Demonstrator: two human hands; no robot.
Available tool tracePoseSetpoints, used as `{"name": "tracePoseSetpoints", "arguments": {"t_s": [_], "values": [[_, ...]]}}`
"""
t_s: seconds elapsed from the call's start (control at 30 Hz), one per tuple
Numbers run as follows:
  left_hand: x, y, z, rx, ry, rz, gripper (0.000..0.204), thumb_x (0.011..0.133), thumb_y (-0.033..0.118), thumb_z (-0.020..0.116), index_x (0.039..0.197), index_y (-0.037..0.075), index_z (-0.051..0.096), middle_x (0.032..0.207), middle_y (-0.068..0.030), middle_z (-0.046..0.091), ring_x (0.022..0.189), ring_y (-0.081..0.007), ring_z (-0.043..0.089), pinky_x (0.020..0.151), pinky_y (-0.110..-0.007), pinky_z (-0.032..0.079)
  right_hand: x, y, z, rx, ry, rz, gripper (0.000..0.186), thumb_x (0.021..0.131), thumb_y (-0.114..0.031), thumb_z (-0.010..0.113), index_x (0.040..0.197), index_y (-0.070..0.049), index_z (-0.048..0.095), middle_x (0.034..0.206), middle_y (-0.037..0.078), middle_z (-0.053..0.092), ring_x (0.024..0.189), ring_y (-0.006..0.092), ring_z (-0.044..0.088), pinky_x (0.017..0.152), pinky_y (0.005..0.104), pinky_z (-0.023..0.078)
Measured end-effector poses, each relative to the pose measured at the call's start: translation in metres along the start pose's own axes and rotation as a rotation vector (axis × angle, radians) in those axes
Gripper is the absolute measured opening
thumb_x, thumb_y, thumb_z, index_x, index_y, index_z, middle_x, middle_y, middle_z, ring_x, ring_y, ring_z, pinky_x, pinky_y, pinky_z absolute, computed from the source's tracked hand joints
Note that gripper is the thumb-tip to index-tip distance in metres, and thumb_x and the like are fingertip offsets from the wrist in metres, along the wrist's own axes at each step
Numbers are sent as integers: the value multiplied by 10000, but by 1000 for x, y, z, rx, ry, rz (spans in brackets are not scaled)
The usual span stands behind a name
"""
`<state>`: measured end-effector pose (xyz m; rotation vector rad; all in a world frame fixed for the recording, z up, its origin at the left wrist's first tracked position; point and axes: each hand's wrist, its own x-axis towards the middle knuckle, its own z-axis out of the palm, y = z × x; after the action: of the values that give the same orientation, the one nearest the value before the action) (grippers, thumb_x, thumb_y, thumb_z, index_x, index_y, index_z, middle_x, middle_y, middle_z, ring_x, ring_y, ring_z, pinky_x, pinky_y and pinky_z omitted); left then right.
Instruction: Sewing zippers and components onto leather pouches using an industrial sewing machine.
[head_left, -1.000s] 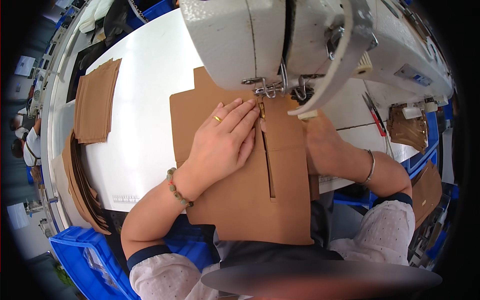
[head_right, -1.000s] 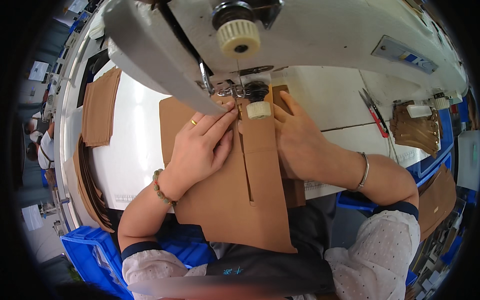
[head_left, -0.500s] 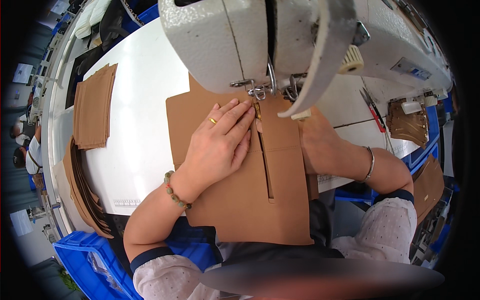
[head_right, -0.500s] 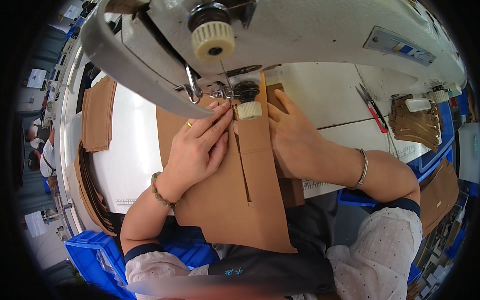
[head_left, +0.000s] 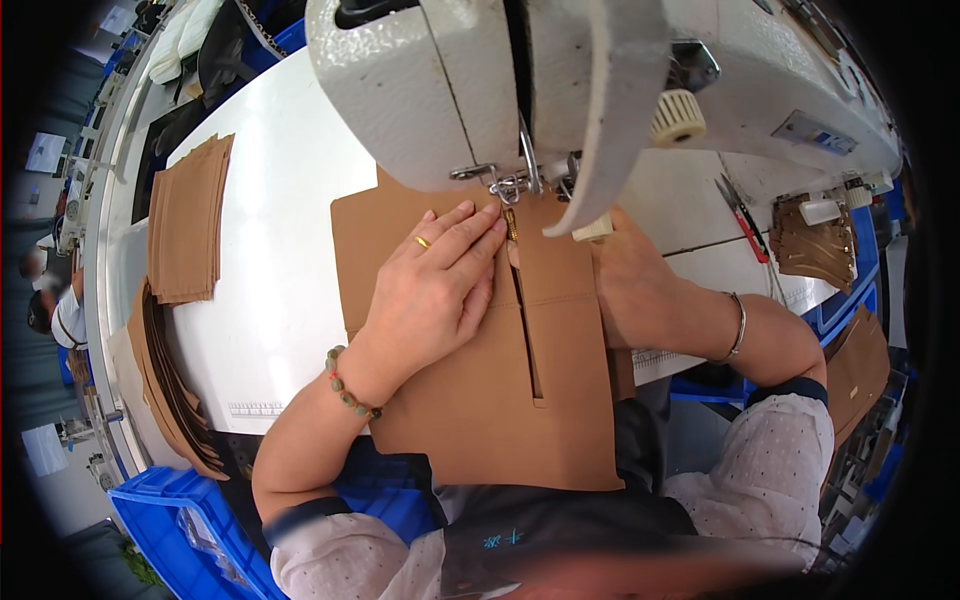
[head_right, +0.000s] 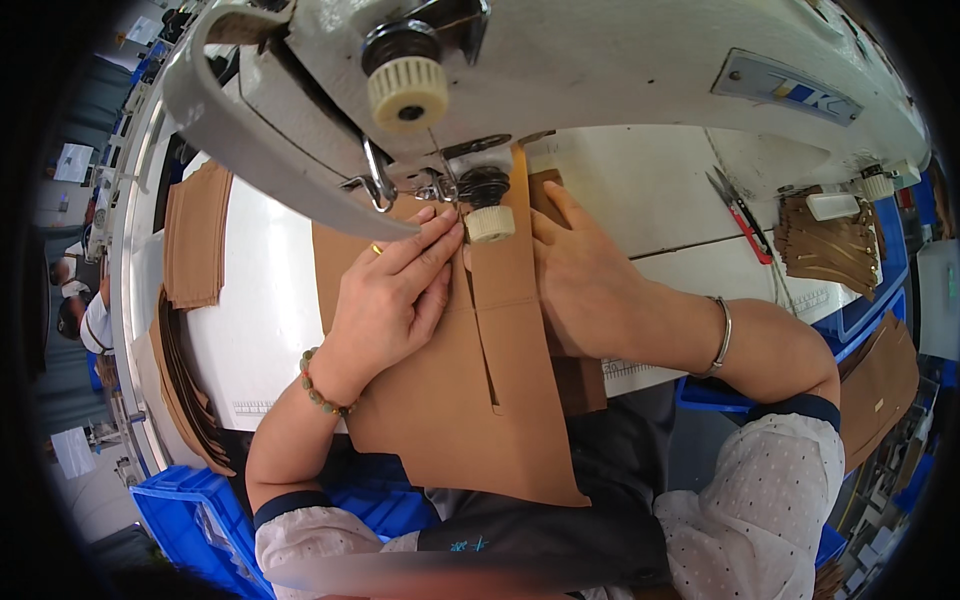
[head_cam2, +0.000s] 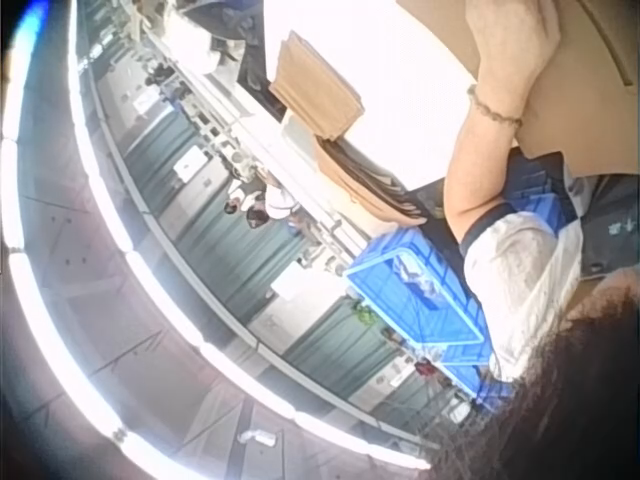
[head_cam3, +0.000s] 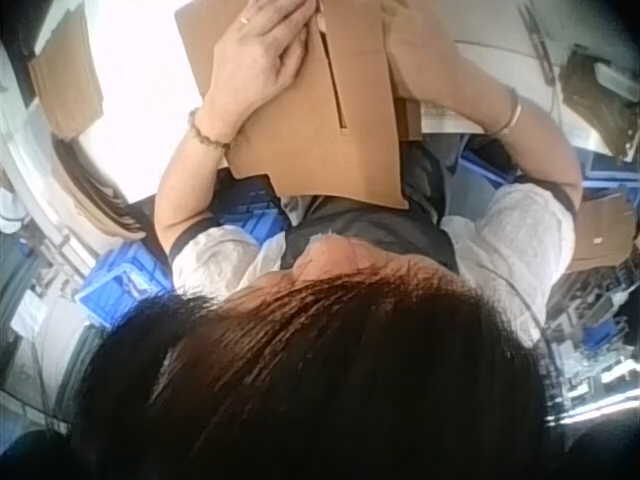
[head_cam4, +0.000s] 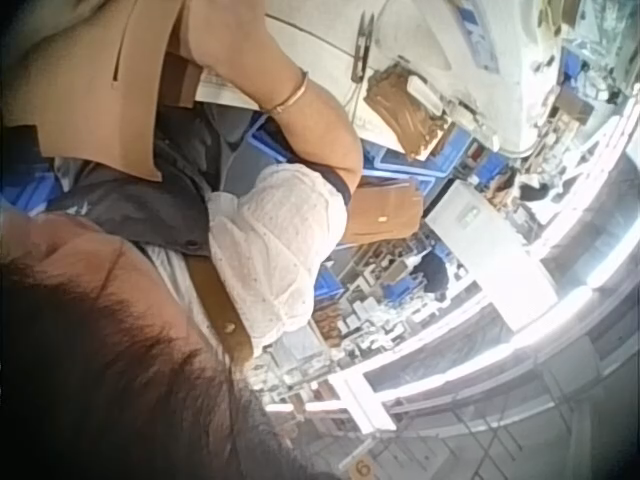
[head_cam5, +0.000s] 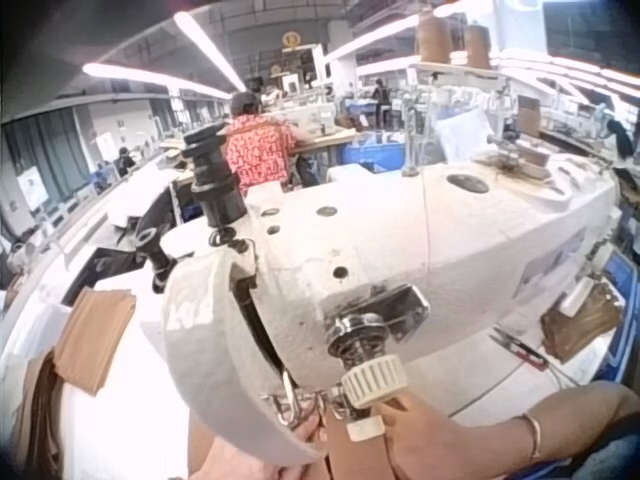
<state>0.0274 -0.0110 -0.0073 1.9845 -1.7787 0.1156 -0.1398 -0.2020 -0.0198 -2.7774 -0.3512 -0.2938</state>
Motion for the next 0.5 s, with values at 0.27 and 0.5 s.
{"name": "tracePoseSetpoints", "arguments": {"t_s": [0.27,0.5], "values": [[3,3,-5,24,-22,-7,361,905,23,656,1261,11,716,1302,-108,709,1286,-291,639,1032,-405,522,-4,2,2,-18,-10,-3,659,818,-277,709,1385,30,576,1366,228,607,1344,396,520,1189,645,273],[4,4,-6,43,-17,5,356,884,20,657,1235,16,720,1288,-102,713,1276,-286,640,1045,-422,512,1,2,-15,125,-61,24,623,790,-232,741,1366,-36,606,1329,209,614,1323,401,524,1208,600,291]]}}
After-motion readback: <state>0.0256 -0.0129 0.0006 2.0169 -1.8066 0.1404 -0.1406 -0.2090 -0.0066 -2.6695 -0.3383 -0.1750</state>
